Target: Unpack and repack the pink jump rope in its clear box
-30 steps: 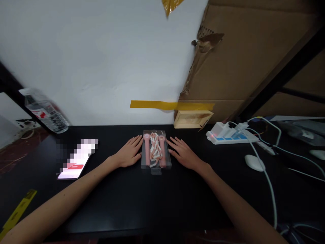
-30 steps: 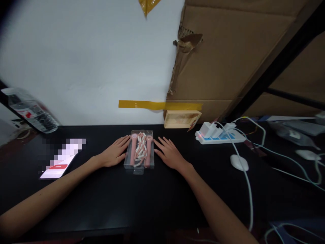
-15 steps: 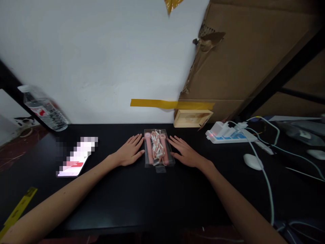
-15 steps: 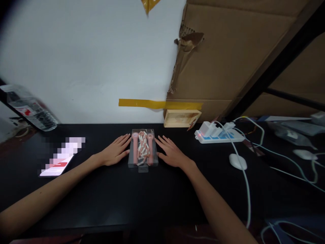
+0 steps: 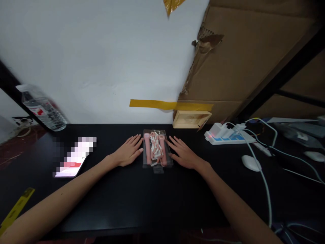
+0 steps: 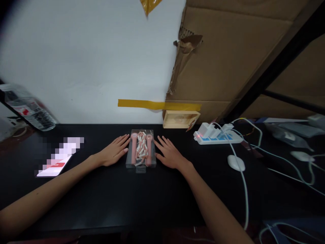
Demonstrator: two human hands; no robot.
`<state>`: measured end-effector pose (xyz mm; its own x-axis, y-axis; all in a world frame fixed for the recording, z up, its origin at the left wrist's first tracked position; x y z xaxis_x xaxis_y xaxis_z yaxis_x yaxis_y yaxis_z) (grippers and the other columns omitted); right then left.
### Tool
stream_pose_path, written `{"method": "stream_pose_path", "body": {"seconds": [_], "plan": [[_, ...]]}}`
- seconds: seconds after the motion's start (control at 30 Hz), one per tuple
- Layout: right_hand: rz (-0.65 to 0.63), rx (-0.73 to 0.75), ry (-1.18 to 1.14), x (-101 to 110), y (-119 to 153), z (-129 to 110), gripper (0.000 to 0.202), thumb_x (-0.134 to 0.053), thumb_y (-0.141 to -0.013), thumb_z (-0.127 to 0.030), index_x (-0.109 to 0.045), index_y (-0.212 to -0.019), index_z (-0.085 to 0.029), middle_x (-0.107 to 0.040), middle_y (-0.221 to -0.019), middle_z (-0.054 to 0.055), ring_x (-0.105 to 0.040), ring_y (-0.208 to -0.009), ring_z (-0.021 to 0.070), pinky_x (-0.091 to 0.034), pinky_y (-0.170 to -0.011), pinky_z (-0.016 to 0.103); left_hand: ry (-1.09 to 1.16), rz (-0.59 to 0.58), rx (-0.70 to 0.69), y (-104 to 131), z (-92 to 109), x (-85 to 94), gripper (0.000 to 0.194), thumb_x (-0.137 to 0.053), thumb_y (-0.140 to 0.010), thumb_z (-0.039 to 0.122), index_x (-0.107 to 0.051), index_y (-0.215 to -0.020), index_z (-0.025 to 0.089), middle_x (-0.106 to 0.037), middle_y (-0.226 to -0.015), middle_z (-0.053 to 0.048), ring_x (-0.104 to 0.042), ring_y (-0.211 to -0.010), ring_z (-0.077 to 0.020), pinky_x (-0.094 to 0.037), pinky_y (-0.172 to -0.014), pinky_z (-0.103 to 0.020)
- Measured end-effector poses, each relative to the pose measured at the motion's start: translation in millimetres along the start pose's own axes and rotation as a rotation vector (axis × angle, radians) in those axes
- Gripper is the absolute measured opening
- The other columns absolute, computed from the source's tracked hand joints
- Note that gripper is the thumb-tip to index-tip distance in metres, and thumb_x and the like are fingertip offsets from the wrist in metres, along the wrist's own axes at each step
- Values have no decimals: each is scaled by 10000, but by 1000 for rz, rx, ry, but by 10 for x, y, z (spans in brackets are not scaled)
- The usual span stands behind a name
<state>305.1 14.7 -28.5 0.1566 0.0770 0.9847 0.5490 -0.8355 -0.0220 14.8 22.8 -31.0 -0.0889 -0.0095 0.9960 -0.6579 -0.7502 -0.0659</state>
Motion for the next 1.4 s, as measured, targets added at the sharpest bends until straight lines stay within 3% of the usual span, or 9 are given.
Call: {"method": "stream_pose_path", "body": {"seconds": [0.4,0.73,1.07,1.27,1.4], "plan": [[56,29,-30,-26,6,35,614,-307,-1026,-498,-242,-1576,-235,-220,-1637,99,-158,-1513,301,-204,-1209,561,39,37,-1,-3,9,-3,724,-64,-1035,563,-264,-1542,87,-208,-1612,-177,-140,-1509,-273,-153,-1202,-448],[37,15,-31,-3,9,0,712,-289,-1007,-591,-203,-1585,-184,-232,-1632,131,-155,-1513,308,-196,-1217,547,103,13,10,-13,-28,21,758,-69,-1024,603,-298,-1531,88,-207,-1616,-161,-136,-1511,-252,-131,-1213,-414],[64,-6,-36,-36,-3,24,776,-254,-990,-646,-193,-1586,-152,-255,-1623,148,-179,-1509,310,-203,-1221,536,186,27,12,-10,-44,64,743,-183,-1017,640,-319,-1531,121,-207,-1614,-150,-154,-1508,-267,-161,-1211,-456],[130,-53,-82,-38,-5,83,834,-283,-976,-658,-56,-1602,-156,-245,-1627,155,-232,-1493,341,-277,-1194,557,269,20,3,-27,-73,83,622,-251,-1033,580,-386,-1509,203,-231,-1618,-85,-172,-1506,-253,-162,-1212,-482],[172,-67,-119,-6,-1,89,829,-325,-971,-639,-123,-1591,-127,-288,-1610,184,-277,-1482,339,-287,-1194,542,346,16,15,-42,-104,116,533,-312,-1035,500,-445,-1475,230,-277,-1605,-60,-208,-1498,-251,-176,-1208,-501]]}}
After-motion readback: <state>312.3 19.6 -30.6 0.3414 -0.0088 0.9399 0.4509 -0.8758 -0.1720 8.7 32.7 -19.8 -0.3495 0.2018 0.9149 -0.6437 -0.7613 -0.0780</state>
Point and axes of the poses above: each hand's wrist, its own y-axis away from the middle knuckle, its own x-axis out of the back of the hand, z = x × y, the point moved 3 cm from there along -y, towards the middle knuckle
